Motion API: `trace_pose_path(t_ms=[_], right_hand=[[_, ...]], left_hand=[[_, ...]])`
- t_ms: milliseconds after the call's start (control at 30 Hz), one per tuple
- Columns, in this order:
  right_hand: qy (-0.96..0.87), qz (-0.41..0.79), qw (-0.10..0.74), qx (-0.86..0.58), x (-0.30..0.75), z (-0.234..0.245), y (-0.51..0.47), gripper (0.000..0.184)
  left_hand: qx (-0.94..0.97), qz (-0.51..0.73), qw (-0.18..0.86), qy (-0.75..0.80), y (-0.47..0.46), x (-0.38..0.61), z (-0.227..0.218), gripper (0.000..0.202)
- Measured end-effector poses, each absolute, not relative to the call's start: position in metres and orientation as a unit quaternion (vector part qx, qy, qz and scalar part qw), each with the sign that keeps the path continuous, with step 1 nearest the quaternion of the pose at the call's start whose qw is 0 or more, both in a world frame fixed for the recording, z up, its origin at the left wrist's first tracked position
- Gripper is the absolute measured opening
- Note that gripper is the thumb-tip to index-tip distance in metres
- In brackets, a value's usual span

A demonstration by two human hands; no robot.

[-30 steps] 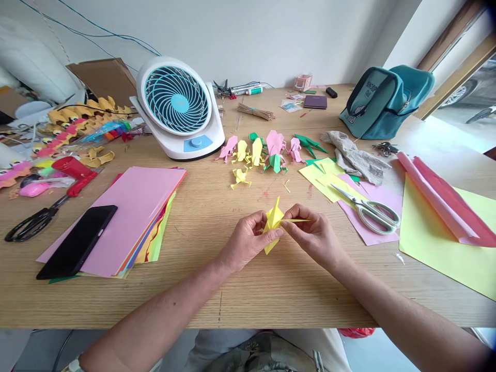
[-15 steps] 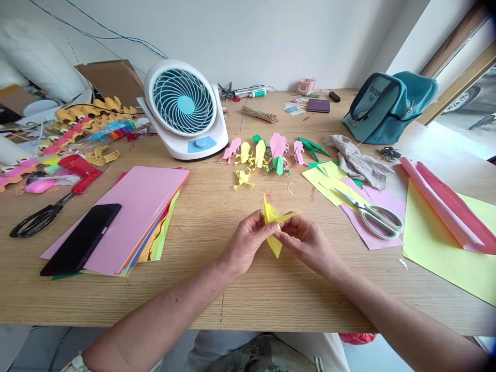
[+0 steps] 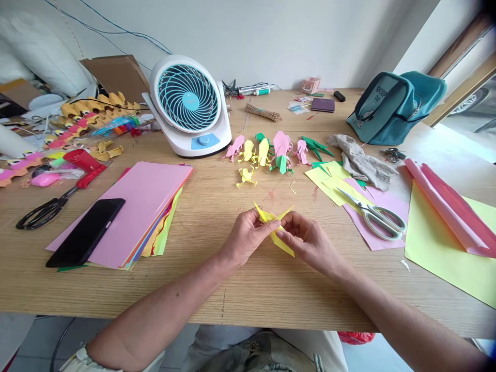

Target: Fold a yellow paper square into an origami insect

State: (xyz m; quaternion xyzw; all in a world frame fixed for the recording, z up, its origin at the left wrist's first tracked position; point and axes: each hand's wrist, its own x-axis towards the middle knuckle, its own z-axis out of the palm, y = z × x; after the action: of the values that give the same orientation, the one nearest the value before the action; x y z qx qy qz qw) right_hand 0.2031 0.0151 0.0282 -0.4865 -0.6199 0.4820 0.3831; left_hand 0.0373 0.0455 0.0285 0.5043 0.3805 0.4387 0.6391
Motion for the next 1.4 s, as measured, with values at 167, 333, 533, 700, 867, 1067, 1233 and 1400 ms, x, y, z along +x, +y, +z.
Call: trace_pose_path(t_ms=[167,333,533,700,867,1067,1233,1400], right_hand=[[-0.657,0.417,0.386,-0.496,0.2,0.029,0.015,0.025],[-0.669,0.381,0.377,-0.515,0.198,0.024,0.014,0.028],[-0.671,0.389,0.385,-0.501,0.198,0.021,0.014,0.026],[-0.653,0.422,0.387,-0.496,0.198,0.021,0.014,0.033],[-0.667,0.389,0.386,-0.505,0.196,0.022,0.013,0.033],[-0.69,0.356,0.392,-0.493,0.195,0.021,0.012,0.026],[-0.713,0.324,0.392,-0.483,0.195,0.021,0.012,0.026],[-0.721,0.316,0.392,-0.476,0.195,0.02,0.011,0.028]], left_hand=[[0.458,0.442,0.686,0.354,0.041,0.042,0.03,0.031],[0.485,0.431,0.66,0.379,0.043,0.042,0.027,0.032],[0.52,0.42,0.634,0.389,0.046,0.037,0.025,0.03],[0.518,0.427,0.642,0.372,0.048,0.036,0.029,0.031],[0.496,0.416,0.664,0.375,0.05,0.035,0.029,0.035],[0.489,0.402,0.694,0.343,0.053,0.034,0.026,0.039],[0.494,0.394,0.692,0.35,0.054,0.033,0.026,0.04],[0.489,0.435,0.672,0.346,0.051,0.036,0.025,0.038]])
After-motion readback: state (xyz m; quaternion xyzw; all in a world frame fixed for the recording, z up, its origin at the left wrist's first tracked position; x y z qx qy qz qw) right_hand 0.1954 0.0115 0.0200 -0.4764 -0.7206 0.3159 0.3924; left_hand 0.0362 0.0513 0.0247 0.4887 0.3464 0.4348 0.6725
